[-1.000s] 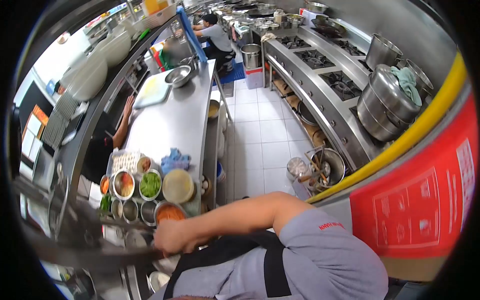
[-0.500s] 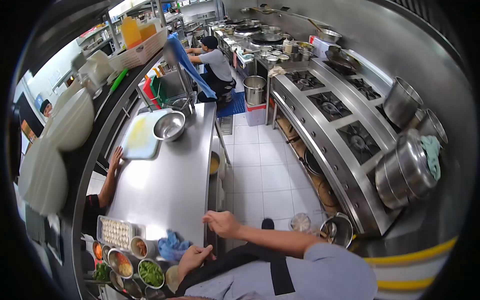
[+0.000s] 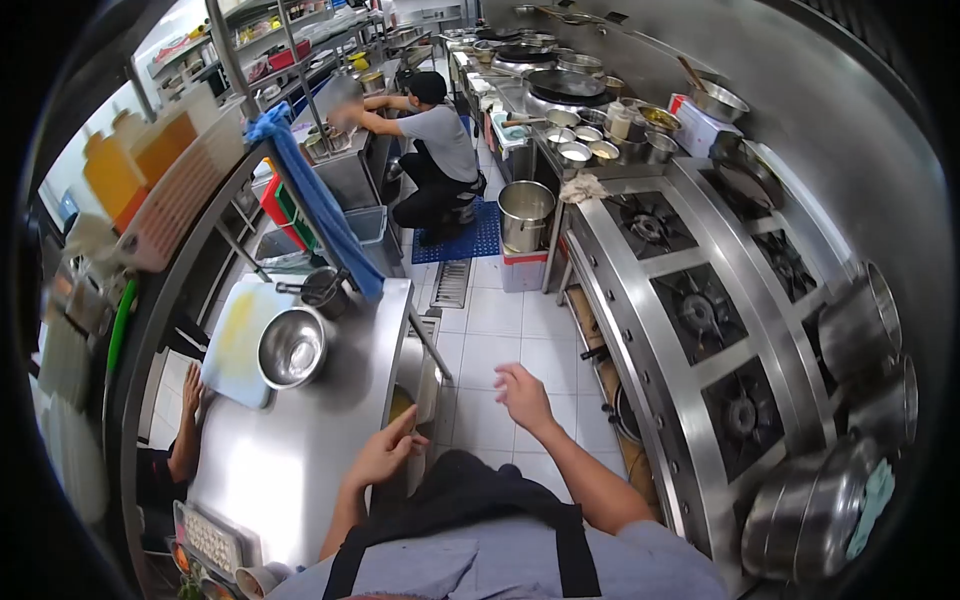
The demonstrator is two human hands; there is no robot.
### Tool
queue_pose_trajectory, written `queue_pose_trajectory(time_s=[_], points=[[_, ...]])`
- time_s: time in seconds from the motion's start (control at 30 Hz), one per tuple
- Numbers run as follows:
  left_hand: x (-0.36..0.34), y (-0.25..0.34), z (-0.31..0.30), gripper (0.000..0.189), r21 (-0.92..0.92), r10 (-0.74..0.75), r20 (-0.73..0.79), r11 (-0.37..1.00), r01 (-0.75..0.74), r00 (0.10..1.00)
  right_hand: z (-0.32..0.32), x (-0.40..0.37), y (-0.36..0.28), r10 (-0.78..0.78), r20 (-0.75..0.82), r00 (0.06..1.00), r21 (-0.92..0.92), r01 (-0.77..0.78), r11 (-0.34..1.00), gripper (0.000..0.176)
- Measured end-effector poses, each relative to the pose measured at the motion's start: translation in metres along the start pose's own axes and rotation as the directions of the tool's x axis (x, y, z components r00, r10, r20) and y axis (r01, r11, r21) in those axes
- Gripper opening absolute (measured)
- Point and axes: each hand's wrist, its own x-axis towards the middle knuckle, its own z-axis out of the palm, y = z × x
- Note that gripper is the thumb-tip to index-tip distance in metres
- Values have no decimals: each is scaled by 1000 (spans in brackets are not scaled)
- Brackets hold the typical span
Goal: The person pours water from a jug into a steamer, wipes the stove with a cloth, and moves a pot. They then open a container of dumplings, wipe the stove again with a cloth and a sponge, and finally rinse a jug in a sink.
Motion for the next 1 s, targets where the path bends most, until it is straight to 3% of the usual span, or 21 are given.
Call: queue_pose_trajectory(time_s=[0.17,0.23,0.27,0.33,0.4,0.47,0.53,0.57,0.6,0.67,0.83,0.87,0.93,0.97,1.0], points=[[95,-2,-43,53,18,-21,-52,1000,22,998,29,156,-65,-242,146,959,96,230,969,26],[133,-5,-57,50,-30,-125,-61,992,123,990,43,200,-80,-137,290,947,-78,166,983,28],[154,-2,-66,50,-27,-133,-64,991,132,989,48,222,-73,-135,294,946,-70,162,984,28],[205,14,-86,48,14,-108,63,994,108,992,53,266,-47,-8,455,890,-272,148,951,38],[264,27,-113,51,184,-68,147,982,40,987,52,296,-16,211,504,838,-258,-87,962,45],[326,27,-136,50,67,6,129,998,-15,992,40,316,3,323,561,763,-276,-195,941,43],[377,77,-170,45,270,-100,105,960,69,989,25,342,26,301,660,688,-380,-40,924,40],[401,84,-180,41,320,44,25,946,-50,999,18,358,2,416,713,565,-493,-18,870,37],[425,89,-191,41,407,90,-20,911,-74,996,13,373,2,419,715,560,-491,-25,871,37],[463,110,-212,41,345,106,-41,935,-86,993,2,409,7,371,795,480,-315,-196,929,37],[540,98,-243,39,180,-17,-51,983,26,999,-4,532,17,405,856,321,-339,-242,909,38],[552,91,-247,39,160,-70,-65,984,79,995,-5,562,6,411,864,292,-357,-222,907,38],[570,59,-235,39,135,-164,-136,974,183,977,-4,622,-28,492,851,185,-510,65,858,41],[574,47,-224,40,31,-169,-57,985,171,984,-1,648,-39,465,867,178,-491,154,857,45],[578,43,-217,42,-85,-159,7,984,159,987,3,676,-49,474,873,112,-487,198,851,45]])
